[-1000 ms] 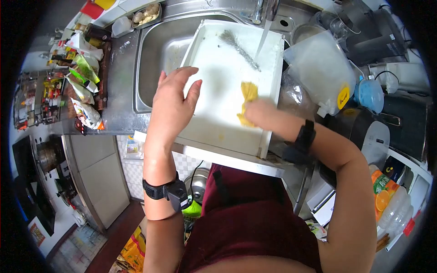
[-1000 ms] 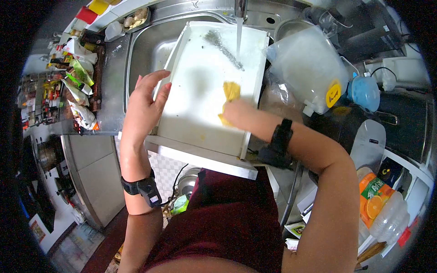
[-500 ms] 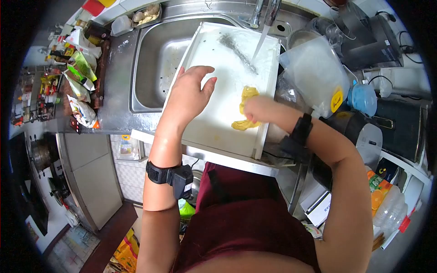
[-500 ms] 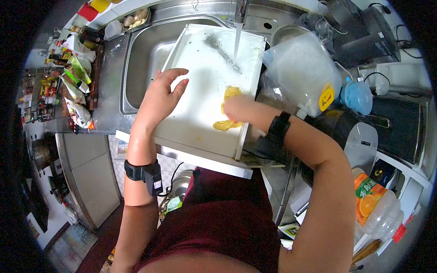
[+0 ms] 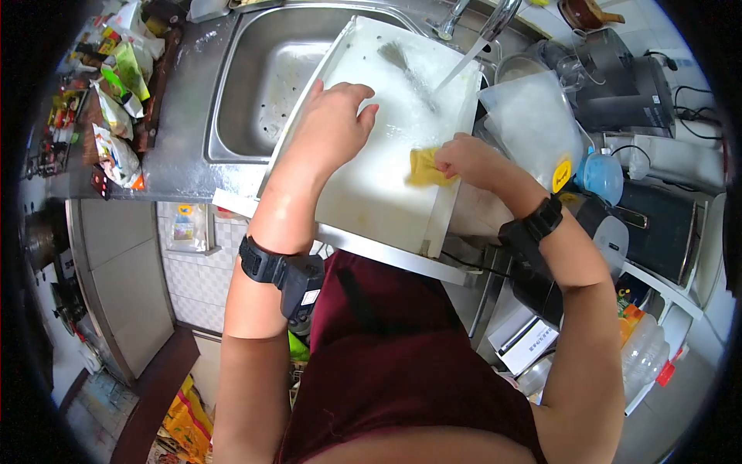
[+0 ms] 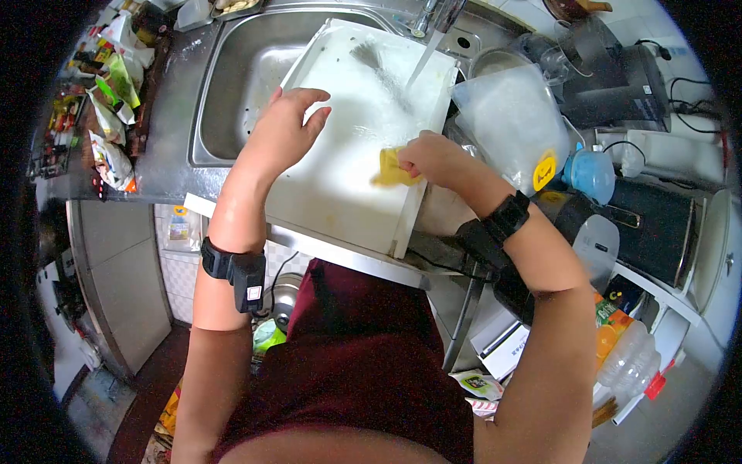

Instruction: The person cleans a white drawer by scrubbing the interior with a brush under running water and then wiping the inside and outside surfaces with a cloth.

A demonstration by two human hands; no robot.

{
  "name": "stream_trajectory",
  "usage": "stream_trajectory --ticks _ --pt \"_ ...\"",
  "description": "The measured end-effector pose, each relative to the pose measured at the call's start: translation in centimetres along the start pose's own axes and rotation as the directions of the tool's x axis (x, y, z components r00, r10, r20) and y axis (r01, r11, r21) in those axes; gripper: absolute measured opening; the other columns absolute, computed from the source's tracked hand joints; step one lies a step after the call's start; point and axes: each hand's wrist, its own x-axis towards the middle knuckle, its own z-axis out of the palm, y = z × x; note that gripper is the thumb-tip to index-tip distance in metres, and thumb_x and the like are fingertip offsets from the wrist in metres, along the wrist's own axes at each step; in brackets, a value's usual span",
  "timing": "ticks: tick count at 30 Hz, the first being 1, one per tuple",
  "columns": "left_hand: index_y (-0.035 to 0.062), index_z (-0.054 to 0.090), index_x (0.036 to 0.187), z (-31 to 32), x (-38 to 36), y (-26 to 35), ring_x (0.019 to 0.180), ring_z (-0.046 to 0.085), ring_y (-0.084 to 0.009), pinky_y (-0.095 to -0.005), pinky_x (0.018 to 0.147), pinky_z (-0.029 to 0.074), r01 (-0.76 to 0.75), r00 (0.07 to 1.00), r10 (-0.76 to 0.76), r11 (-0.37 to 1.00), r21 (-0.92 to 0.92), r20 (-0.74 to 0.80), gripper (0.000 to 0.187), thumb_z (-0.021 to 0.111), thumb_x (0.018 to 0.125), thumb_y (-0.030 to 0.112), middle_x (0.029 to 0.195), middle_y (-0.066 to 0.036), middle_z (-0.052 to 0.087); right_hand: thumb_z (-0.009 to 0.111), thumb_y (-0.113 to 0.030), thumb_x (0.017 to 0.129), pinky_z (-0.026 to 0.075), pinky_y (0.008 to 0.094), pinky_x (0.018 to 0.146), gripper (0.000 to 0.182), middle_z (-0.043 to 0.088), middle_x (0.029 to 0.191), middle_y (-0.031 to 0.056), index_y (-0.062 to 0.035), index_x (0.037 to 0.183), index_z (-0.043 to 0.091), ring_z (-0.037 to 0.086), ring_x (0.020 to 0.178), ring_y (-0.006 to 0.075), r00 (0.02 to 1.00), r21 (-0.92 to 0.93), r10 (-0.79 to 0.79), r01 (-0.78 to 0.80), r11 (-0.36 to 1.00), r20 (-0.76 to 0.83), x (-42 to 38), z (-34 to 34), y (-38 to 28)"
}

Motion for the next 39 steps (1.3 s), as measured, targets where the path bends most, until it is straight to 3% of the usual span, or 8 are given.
stream_trajectory --ticks 9,15,18,25,28,32,36,39 --pt "0.0056 0.065 0.099 1.1 -0.2 0.1 0.094 0.060 -0.0307 -0.0448 0.105 0.030 -0.030 1.000 0.031 0.999 0.019 -0.004 0.022 0.055 0.086 0.019 0.095 -0.016 0.064 0.063 0.008 0.066 0.049 0.0359 0.068 0.021 0.059 0.083 0.0125 -0.0039 0.083 0.062 0.058 0.077 0.0316 0.982 0.359 0.188 -0.167 0.918 -0.023 -2.1 0.2 -3.3" --pt "0.0053 0.064 0.104 1.0 -0.3 0.3 0.094 0.060 -0.0316 -0.0442 0.107 0.028 0.000 0.993 -0.012 0.995 0.103 0.121 0.025 0.054 0.087 0.020 0.099 -0.015 0.064 0.058 0.006 0.072 0.051 0.0320 0.060 0.026 0.060 0.084 0.0119 -0.0063 0.094 0.066 0.062 0.078 0.0248 0.994 -0.141 -0.096 0.088 0.986 -0.053 -4.3 1.0 -6.7" --pt "0.0057 0.063 0.105 1.4 -0.3 0.3 0.095 0.060 -0.0311 -0.0447 0.107 0.027 0.000 0.984 -0.020 0.993 0.114 0.180 0.026 0.054 0.087 0.021 0.098 -0.015 0.065 0.058 0.003 0.073 0.049 0.0325 0.061 0.023 0.060 0.082 0.0116 -0.0072 0.091 0.067 0.061 0.076 0.0244 0.998 0.150 0.064 -0.067 0.986 0.025 -3.6 0.3 -4.6" --pt "0.0067 0.063 0.105 1.9 0.2 0.0 0.097 0.060 -0.0307 -0.0458 0.107 0.028 -0.002 0.950 -0.052 0.985 0.171 0.309 0.027 0.053 0.086 0.024 0.098 -0.015 0.065 0.057 0.001 0.071 0.047 0.0325 0.071 0.028 0.064 0.084 0.0091 -0.0114 0.092 0.069 0.056 0.077 0.0254 0.978 0.028 0.205 -0.206 0.978 0.024 -4.2 0.4 -6.7" --pt "0.0069 0.064 0.105 2.1 0.5 -0.1 0.098 0.060 -0.0306 -0.0463 0.107 0.027 -0.010 0.947 -0.043 0.987 0.163 0.320 0.027 0.052 0.086 0.024 0.098 -0.014 0.065 0.056 0.003 0.070 0.046 0.0327 0.074 0.029 0.065 0.085 0.0071 -0.0122 0.092 0.069 0.055 0.079 0.0258 0.999 -0.026 -0.006 0.005 1.000 -0.033 -5.5 2.8 -7.9" --pt "0.0070 0.064 0.104 2.1 0.1 -0.1 0.099 0.060 -0.0311 -0.0467 0.107 0.027 -0.004 0.942 -0.048 0.988 0.156 0.331 0.027 0.052 0.086 0.023 0.099 -0.014 0.066 0.055 -0.004 0.074 0.046 0.0313 0.069 0.021 0.066 0.090 0.0073 -0.0110 0.090 0.068 0.054 0.082 0.0256 0.964 0.080 0.256 -0.262 0.962 0.072 -3.8 -0.2 -4.8" --pt "0.0069 0.064 0.103 1.6 0.1 -0.3 0.099 0.060 -0.0314 -0.0470 0.107 0.027 0.006 0.942 -0.054 0.990 0.143 0.332 0.027 0.053 0.085 0.023 0.100 -0.015 0.066 0.056 -0.009 0.076 0.046 0.0319 0.068 0.016 0.064 0.079 0.0091 -0.0115 0.085 0.069 0.055 0.074 0.0248 0.955 -0.008 0.182 -0.189 0.982 -0.234 -3.1 0.9 -0.9" --pt "0.0070 0.064 0.104 1.8 0.3 -0.5 0.099 0.060 -0.0314 -0.0469 0.107 0.027 0.011 0.946 -0.051 0.992 0.126 0.320 0.027 0.053 0.085 0.024 0.100 -0.015 0.066 0.058 -0.004 0.073 0.044 0.0310 0.073 0.019 0.063 0.082 0.0075 -0.0132 0.086 0.069 0.053 0.085 0.0248 0.928 0.162 0.371 -0.362 0.918 -0.029 -3.7 0.0 -5.7"
